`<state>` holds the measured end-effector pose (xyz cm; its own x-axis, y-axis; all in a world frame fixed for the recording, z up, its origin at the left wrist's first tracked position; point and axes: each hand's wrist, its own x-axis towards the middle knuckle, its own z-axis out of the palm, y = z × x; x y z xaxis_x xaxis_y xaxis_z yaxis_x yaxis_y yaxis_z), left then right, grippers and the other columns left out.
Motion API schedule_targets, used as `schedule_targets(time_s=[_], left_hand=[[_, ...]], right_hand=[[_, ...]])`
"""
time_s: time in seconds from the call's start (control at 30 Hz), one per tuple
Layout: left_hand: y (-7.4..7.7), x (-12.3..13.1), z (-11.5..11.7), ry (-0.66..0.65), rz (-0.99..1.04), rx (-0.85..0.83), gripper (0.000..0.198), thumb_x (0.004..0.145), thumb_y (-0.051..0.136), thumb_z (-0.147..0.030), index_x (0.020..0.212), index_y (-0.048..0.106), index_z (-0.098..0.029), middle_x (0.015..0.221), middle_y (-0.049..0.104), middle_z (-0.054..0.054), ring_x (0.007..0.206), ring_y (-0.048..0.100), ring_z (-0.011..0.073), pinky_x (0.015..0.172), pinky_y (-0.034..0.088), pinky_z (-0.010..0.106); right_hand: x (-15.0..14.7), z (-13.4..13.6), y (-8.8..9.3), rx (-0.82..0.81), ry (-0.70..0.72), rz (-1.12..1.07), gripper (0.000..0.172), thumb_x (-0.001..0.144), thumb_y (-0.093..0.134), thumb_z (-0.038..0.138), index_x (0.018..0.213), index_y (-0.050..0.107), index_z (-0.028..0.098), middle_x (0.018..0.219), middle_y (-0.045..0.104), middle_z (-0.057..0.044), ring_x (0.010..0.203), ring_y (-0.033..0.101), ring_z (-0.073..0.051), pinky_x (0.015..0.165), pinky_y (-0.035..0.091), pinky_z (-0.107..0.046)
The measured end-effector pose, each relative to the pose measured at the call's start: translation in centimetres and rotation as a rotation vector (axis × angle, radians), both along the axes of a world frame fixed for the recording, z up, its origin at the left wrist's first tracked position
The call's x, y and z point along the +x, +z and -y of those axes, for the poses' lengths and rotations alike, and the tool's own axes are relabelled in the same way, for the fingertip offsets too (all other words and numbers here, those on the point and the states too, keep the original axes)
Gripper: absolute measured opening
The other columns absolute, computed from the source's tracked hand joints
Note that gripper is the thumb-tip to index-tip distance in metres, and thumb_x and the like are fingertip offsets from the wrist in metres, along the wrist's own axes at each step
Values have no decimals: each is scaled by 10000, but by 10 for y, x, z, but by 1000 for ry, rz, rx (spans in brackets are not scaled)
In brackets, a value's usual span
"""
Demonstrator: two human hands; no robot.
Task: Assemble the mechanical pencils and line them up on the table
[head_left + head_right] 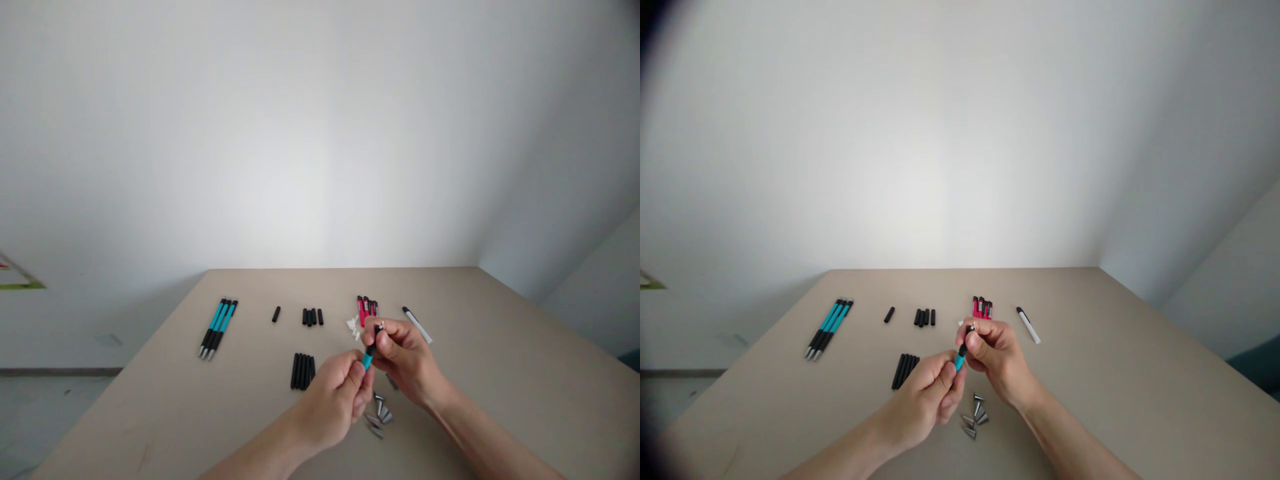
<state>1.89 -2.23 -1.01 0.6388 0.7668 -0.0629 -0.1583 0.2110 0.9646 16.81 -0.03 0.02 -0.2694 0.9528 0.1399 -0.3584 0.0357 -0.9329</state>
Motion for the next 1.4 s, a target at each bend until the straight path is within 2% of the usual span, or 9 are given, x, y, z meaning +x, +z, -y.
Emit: schedule_targets(time_s=[0.23,0.73,0.83,0.93,1.03,1.17,1.4], left_hand=[[0,0,3,86,-92,147,448,893,318,-602,747,396,-185,557,311,-74,450,241,60,431,176,228],[2,0,0,112,-77,164,450,880,363,-600,770,430,-169,555,327,-74,449,246,54,432,190,210],[0,-1,-1,88,-30,164,461,865,406,-601,799,469,-150,553,406,-58,418,311,49,421,264,196],[0,-2,-3,47,37,164,457,856,466,-568,800,519,-118,588,534,3,414,453,69,450,358,213],[2,-1,-3,33,83,135,447,846,515,-532,780,562,-92,632,603,58,434,541,97,454,387,218],[4,-1,0,56,69,64,410,830,571,-472,732,597,-74,703,649,106,449,591,123,446,424,226],[11,-1,3,170,-26,108,377,821,600,-410,664,642,-70,636,642,82,443,587,109,447,392,196]], right_hand=[[-1,-1,-1,29,-1,25,383,722,708,501,672,587,141,505,326,64,434,212,-49,402,147,-197],[1,-3,-5,41,9,45,364,734,702,483,676,590,142,519,344,58,431,242,-53,396,153,-197],[1,-2,-4,46,9,63,386,714,711,505,667,598,139,522,362,53,431,247,-53,402,161,-199],[1,-1,-2,47,13,76,410,689,723,526,659,605,135,521,393,44,430,272,-56,412,179,-204],[1,0,1,29,8,57,416,677,731,532,654,607,135,529,413,35,423,295,-59,403,193,-203],[1,2,2,4,31,10,410,677,737,524,659,610,135,531,408,39,401,309,-50,375,202,-186],[2,2,-2,-8,48,-28,364,711,724,490,682,606,147,552,402,47,380,322,-45,344,248,-178]])
